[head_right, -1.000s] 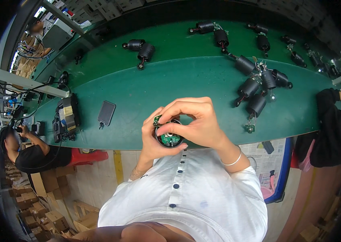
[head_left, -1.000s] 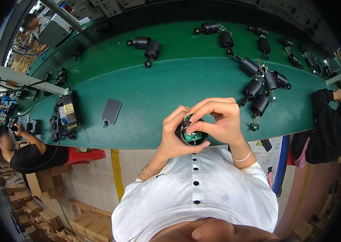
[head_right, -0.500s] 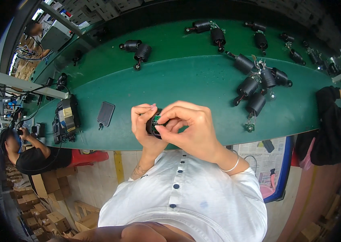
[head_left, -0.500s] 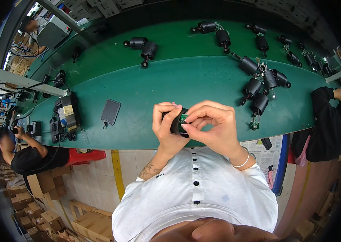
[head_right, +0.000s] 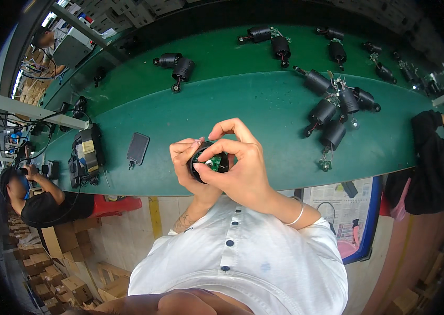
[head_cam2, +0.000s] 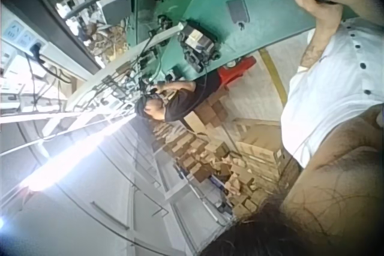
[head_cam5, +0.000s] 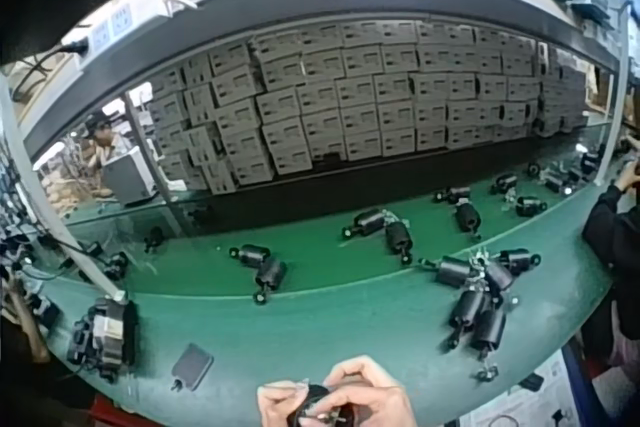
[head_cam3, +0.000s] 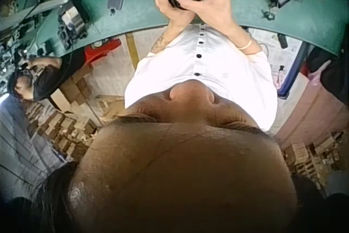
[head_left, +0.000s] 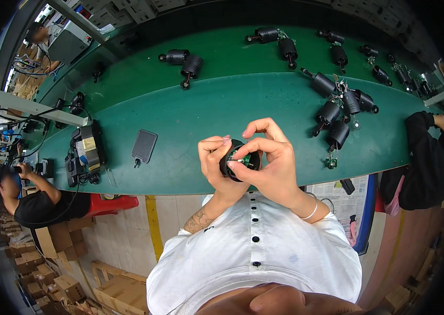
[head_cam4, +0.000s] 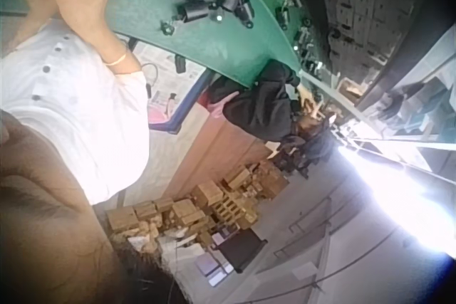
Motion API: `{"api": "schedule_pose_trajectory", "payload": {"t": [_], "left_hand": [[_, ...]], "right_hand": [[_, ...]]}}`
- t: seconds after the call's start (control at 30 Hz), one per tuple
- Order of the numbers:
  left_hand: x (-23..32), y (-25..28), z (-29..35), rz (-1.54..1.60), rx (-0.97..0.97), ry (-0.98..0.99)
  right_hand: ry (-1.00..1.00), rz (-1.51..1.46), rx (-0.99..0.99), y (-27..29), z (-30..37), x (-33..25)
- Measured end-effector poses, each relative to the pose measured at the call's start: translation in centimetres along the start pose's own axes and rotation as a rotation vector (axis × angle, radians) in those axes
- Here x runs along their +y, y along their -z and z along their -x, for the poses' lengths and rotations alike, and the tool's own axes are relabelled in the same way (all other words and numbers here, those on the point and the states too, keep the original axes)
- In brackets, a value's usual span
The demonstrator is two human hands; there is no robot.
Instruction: Assembling electronic components by inserting circuit boards into plastic housings and connecting wires.
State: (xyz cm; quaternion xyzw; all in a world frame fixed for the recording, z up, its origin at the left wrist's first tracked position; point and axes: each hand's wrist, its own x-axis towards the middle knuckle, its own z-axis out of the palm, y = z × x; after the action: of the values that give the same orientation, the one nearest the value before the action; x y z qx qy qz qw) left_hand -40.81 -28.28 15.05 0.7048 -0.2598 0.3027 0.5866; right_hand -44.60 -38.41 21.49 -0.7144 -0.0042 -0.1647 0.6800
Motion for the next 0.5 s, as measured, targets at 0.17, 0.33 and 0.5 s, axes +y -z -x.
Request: {"api": "schedule_pose_trajectory", "payload": {"t": [0.17,0.33,0.5], "left_hand": [[-0.6,-0.5,0.8,0.052,0.066,0.015],[-1.1,-1.1,1.4,0.165,0.144,0.037],[-1.1,-1.7,1.5,0.168,0.186,-0.022]], "right_hand": [[-0.038,-0.017,0.025,-0.9,0.6,0.4],[0.202,0.069,0.072,-1.4,0.9,1.2],[0.319,0.139,0.070,-1.2,0.9,1.0]]}}
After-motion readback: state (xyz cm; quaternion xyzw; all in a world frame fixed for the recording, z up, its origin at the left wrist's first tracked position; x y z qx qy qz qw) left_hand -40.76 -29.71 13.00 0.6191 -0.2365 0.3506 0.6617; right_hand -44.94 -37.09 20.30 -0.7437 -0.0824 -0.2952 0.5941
